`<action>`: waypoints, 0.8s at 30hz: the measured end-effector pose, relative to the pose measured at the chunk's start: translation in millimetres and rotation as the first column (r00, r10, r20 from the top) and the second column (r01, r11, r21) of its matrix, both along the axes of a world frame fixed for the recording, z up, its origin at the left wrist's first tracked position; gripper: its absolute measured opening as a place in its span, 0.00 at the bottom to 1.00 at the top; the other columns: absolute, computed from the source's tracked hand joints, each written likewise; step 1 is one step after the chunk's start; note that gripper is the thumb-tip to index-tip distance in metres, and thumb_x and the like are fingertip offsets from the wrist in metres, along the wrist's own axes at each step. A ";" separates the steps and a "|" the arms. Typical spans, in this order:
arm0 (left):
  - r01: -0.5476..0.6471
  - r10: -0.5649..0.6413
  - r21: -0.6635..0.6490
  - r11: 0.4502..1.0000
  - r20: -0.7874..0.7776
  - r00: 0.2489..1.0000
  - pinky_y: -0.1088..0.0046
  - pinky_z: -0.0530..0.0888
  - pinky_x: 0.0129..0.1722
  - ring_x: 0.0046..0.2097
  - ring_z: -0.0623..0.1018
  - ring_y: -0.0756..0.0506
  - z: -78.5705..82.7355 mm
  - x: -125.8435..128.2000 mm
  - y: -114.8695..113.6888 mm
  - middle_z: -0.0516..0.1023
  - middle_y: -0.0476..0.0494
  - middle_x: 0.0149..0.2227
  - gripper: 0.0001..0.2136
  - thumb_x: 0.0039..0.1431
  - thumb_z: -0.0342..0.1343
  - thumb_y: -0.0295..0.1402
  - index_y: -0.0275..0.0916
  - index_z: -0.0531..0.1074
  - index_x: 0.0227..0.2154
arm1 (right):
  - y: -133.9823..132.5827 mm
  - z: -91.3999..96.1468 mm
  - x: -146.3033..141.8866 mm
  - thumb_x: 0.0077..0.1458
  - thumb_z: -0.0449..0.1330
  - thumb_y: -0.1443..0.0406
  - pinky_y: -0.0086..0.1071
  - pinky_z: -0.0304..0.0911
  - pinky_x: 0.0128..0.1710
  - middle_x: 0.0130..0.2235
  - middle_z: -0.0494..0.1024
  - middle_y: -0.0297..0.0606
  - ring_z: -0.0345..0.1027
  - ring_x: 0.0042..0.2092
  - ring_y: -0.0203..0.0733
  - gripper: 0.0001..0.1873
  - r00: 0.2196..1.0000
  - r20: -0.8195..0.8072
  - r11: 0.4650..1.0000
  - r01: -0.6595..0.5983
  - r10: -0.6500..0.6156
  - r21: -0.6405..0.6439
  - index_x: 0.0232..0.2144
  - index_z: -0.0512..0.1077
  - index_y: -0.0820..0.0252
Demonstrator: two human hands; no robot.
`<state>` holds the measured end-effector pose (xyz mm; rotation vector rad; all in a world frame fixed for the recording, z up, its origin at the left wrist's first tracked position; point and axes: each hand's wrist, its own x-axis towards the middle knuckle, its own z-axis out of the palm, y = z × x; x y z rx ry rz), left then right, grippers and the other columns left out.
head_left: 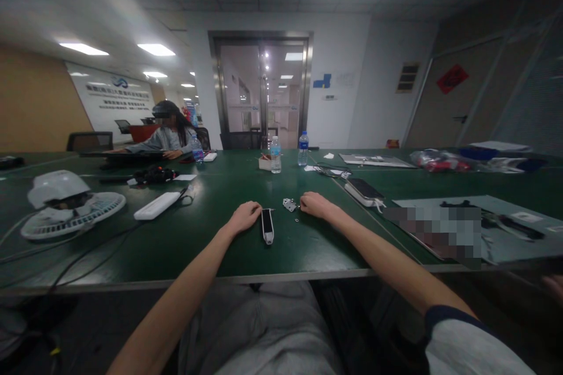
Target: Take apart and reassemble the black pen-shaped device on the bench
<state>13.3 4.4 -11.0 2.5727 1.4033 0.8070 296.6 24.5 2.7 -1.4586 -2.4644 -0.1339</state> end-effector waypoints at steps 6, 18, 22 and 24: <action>-0.096 0.082 0.130 0.987 0.109 0.991 0.70 0.69 0.37 0.35 0.71 0.47 11.7 1.5 -5.8 0.72 0.44 0.34 0.12 0.60 0.46 0.34 0.36 0.71 0.39 | -2.4 -1.4 1.0 0.55 0.52 0.66 0.28 0.57 0.40 0.35 0.74 0.46 0.66 0.38 0.41 0.11 0.993 -0.115 0.998 -0.018 0.026 0.062 0.30 0.74 0.65; 0.155 -0.168 0.261 0.953 0.028 0.985 0.71 0.69 0.39 0.37 0.73 0.47 46.0 72.6 0.1 0.73 0.44 0.38 0.09 0.60 0.50 0.35 0.39 0.71 0.39 | -6.5 1.7 -34.6 0.54 0.51 0.54 0.26 0.58 0.28 0.29 0.74 0.38 0.64 0.29 0.34 0.21 0.605 -0.793 0.975 -0.209 0.070 -0.074 0.36 0.72 0.67; 0.165 -0.188 0.264 0.950 0.066 0.980 0.71 0.68 0.40 0.38 0.73 0.47 43.3 80.5 9.1 0.73 0.44 0.37 0.09 0.61 0.50 0.35 0.39 0.73 0.38 | 0.0 -2.1 -30.1 0.52 0.53 0.51 0.25 0.58 0.26 0.28 0.74 0.38 0.63 0.27 0.33 0.23 0.538 -0.843 0.962 -0.240 0.019 -0.131 0.34 0.73 0.66; 0.190 -0.208 0.266 0.945 0.042 0.977 0.72 0.68 0.40 0.38 0.73 0.47 42.5 78.8 12.7 0.74 0.44 0.37 0.09 0.60 0.50 0.35 0.40 0.73 0.38 | 2.8 -3.9 -28.9 0.51 0.55 0.50 0.25 0.58 0.26 0.28 0.74 0.38 0.62 0.27 0.33 0.23 0.514 -0.858 0.957 -0.251 0.005 -0.145 0.34 0.73 0.66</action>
